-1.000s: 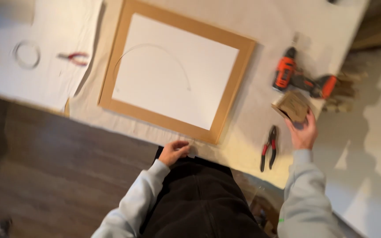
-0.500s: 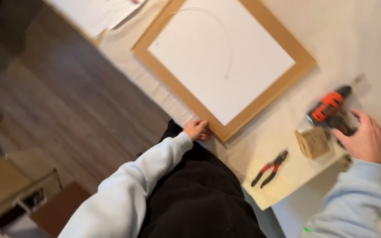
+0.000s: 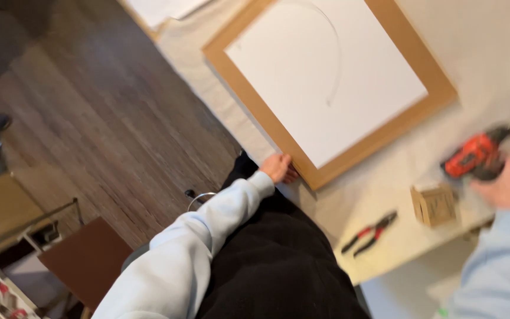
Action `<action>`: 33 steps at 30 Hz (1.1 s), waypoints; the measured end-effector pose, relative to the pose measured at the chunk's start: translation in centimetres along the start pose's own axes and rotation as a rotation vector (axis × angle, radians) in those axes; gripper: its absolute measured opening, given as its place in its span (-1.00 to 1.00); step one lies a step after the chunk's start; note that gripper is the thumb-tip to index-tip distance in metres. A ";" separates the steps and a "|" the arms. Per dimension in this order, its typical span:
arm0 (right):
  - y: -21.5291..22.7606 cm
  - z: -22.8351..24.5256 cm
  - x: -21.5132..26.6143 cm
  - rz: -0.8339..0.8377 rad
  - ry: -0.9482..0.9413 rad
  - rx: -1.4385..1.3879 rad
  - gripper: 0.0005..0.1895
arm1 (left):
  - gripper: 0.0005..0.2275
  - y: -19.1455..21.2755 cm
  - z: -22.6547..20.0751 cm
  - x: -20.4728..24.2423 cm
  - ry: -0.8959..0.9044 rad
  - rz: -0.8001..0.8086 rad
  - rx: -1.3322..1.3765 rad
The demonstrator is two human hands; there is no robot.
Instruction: The person retrieves a small cardboard box of hardware from a shelf, opens it, and takes out screw eyes and wire. They fit a bit to a cordless drill, then drive screw eyes into the back rail of a wooden picture frame and position wire at the frame corners, working along the frame edge.
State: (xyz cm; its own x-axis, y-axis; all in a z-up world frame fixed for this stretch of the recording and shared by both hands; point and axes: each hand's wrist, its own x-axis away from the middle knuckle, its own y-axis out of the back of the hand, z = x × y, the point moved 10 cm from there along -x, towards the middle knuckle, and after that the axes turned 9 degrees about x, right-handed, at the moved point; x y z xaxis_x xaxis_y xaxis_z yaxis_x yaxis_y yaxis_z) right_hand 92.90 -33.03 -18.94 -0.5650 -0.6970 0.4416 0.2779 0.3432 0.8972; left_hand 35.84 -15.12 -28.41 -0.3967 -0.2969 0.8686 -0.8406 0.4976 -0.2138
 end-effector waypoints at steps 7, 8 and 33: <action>7.9 -2.1 11.3 0.009 -0.149 -0.547 -0.79 | -0.58 -0.4 -2.4 1.1 -0.085 -0.009 -0.082; 7.3 -2.7 14.8 0.121 -0.436 -0.585 -0.80 | -0.59 -0.5 -3.8 2.5 -0.122 -0.048 -0.153; 0.7 34.7 32.5 0.080 -0.344 -1.090 -0.85 | -0.59 -8.4 -9.4 10.6 -1.087 0.211 -0.924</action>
State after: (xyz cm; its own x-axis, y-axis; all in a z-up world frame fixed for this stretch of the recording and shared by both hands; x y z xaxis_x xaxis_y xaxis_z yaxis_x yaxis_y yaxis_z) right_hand 47.76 -33.58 -4.00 -0.6512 -0.4310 0.6246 0.7534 -0.4664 0.4635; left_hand 42.17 -14.78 -13.21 -0.9143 -0.4051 0.0037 -0.3637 0.8248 0.4329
